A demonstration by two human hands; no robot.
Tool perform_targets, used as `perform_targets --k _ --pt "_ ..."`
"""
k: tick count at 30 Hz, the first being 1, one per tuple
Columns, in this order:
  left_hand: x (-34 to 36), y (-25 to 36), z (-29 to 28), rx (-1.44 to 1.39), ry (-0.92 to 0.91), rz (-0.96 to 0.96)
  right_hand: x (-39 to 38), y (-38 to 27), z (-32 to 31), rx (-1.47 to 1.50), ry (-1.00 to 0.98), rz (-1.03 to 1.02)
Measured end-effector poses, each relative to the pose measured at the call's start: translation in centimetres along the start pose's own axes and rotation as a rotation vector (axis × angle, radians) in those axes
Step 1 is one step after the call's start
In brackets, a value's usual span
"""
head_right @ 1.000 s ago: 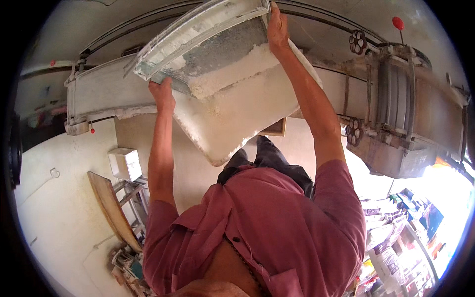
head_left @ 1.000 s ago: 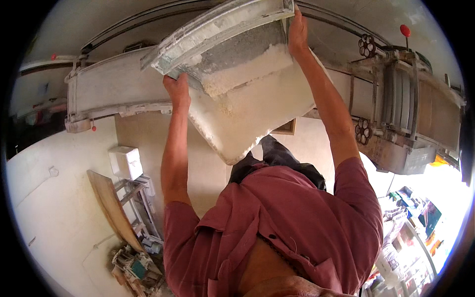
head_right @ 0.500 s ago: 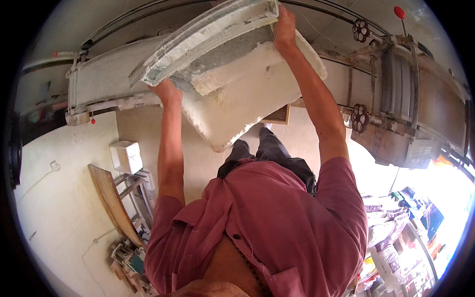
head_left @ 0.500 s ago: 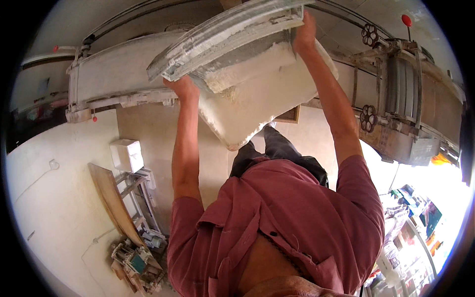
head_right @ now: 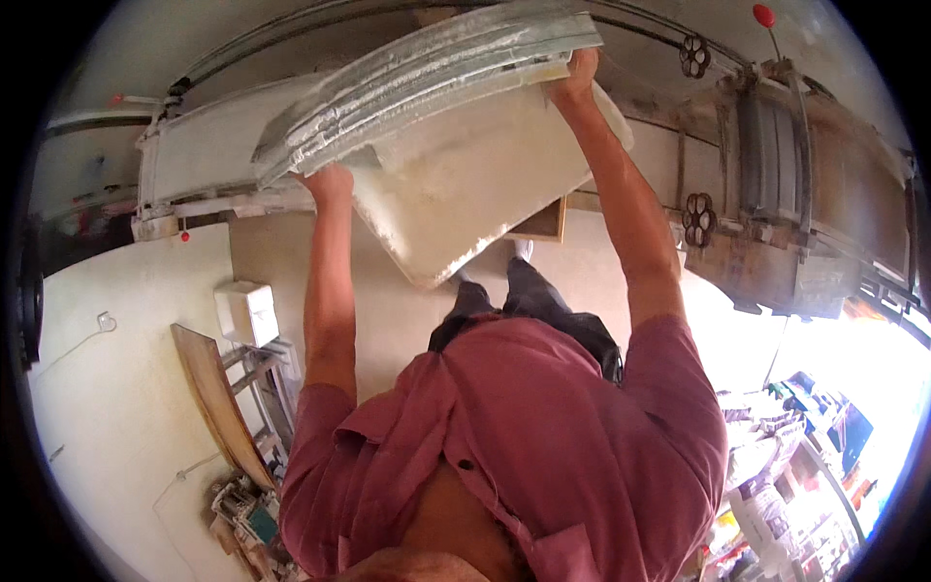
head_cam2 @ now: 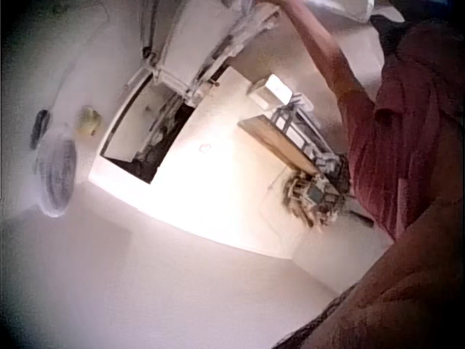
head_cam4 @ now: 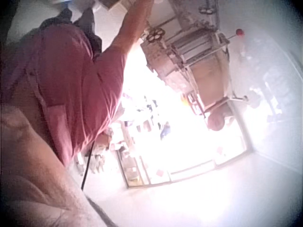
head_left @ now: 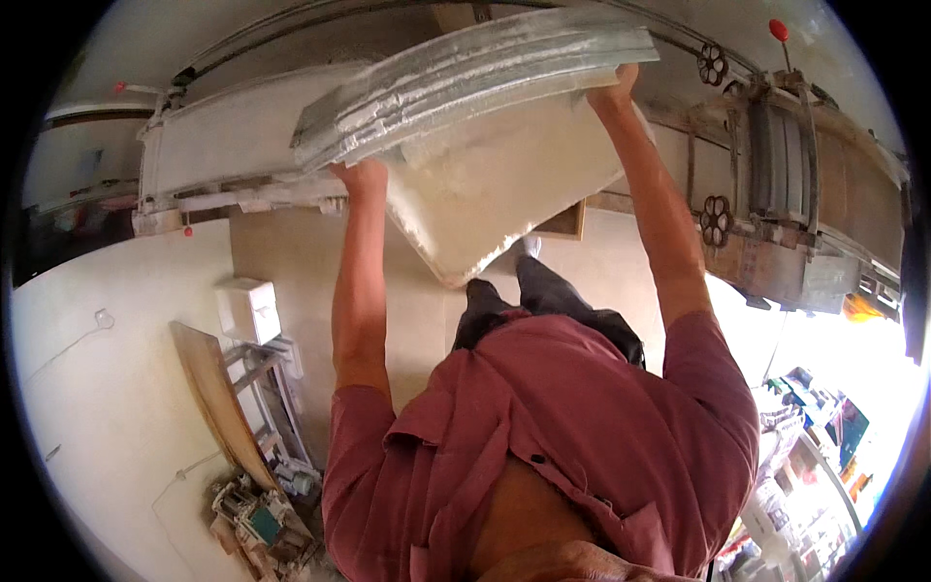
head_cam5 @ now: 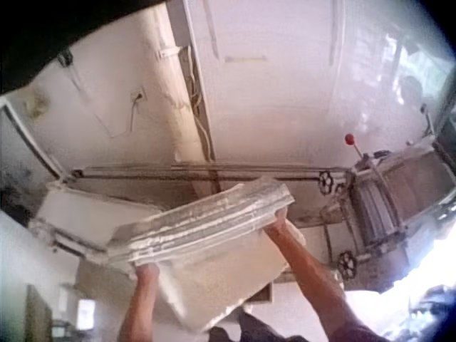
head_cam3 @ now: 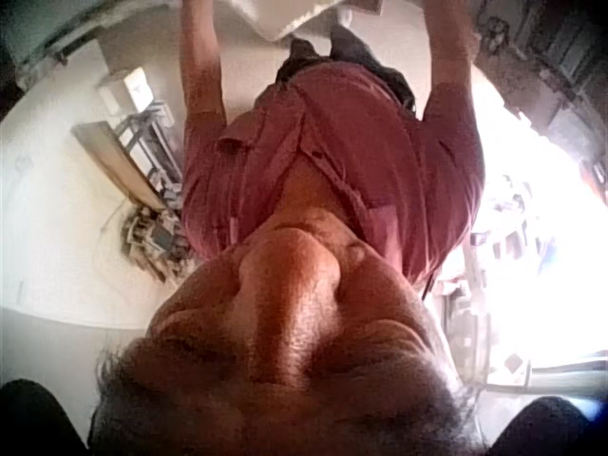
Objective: The person moves a wooden tray and a white plastic container in a cluttered room. They then pick up a bag of flour, open it, and pour the flour into a metal bowl using a scoop. The person places the scoop into the bowl and continues to handle the flour bag.
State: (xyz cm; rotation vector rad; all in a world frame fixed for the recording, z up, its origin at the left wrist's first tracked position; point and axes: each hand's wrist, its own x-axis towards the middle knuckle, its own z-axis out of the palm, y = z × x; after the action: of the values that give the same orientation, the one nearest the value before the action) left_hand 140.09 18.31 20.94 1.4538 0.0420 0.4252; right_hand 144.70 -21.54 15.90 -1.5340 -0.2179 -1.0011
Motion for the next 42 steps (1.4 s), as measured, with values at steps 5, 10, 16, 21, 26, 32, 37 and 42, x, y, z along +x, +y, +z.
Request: perform_targets --k 5,10,16,21,26,32,37,42 --pt "2.2 -4.5 -6.2 -0.393 -0.124 -0.054 -0.9 -4.9 1.7 0.123 0.018 0.140" --pt "-0.5 4.1 2.2 -0.234 0.075 -0.067 2.0 -4.4 -0.5 -0.255 -0.077 -0.155" --pt "0.2 5.9 1.9 -0.190 0.256 -0.160 5.2 -9.3 0.0 -0.501 -0.197 0.151" --pt "0.6 4.3 1.5 -0.205 0.272 -0.112 8.6 -6.1 -4.0 0.044 -0.091 0.448" --pt "-0.1 4.5 1.3 -0.354 0.200 -0.108 2.4 -9.7 4.3 0.550 -0.050 1.021" --pt "-0.9 4.3 1.1 -0.204 0.189 -0.043 2.9 -10.2 4.0 0.445 0.068 0.915" --pt "-3.1 3.1 -1.3 0.736 0.041 0.540 3.9 -7.8 1.6 0.208 -0.042 0.234" --pt "-6.1 5.0 -0.4 0.365 -0.187 0.014 3.6 -9.7 -0.7 0.471 -0.103 0.454"
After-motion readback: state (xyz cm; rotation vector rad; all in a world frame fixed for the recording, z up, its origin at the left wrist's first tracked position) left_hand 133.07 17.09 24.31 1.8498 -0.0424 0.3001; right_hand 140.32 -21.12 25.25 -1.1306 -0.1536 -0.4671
